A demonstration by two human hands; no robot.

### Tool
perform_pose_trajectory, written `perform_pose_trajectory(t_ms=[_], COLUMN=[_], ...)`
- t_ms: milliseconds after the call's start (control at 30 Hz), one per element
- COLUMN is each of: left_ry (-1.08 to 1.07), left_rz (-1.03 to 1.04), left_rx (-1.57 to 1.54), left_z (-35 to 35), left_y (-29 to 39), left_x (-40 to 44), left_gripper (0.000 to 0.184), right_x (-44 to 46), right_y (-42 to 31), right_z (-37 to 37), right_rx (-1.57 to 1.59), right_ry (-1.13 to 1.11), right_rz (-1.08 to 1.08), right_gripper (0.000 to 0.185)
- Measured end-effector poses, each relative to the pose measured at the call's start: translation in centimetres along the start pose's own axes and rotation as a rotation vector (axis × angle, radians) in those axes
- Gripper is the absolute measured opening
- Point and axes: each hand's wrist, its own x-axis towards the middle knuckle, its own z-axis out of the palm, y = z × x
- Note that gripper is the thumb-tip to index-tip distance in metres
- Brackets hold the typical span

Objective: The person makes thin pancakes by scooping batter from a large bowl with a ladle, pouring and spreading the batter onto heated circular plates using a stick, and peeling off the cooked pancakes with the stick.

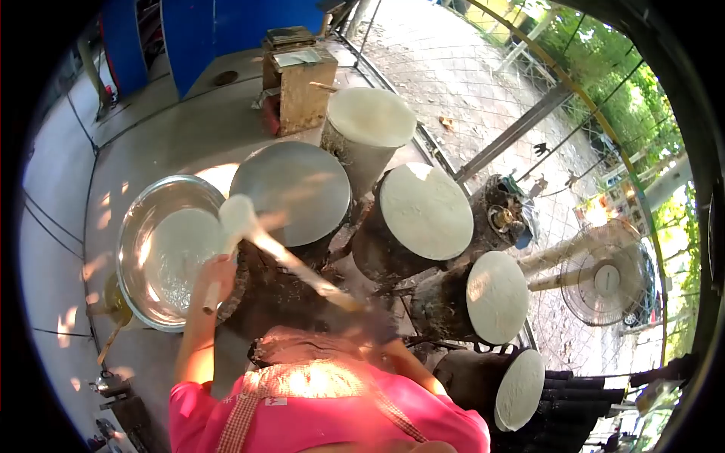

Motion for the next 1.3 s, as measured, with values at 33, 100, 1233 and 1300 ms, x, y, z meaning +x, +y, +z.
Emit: perform_pose_trajectory(t_ms=[33,100,1233,1300], left_ry=[-0.036,-0.001,0.593,0.668], left_rz=[-0.082,-0.141,1.218,1.073], left_rx=[-0.003,0.114,2.324,2.221], left_z=[0.4,2.2,-7.0,-7.7], left_y=[-0.5,-0.8,11.3,10.1], left_x=[1.4,4.2,1.2,-1.3], left_gripper=[0.023,0.029,0.049,0.051], right_x=[-0.1,1.2,27.8,26.9], right_y=[1.3,1.9,-9.1,-6.9], right_z=[-2.2,-6.4,2.6,6.1], right_rx=[-0.322,-0.517,-0.213,-0.211], right_ry=[-0.106,-0.106,0.029,0.159], right_rz=[0.112,0.243,0.15,0.083], right_gripper=[0.028,0.027,0.034,0.035])
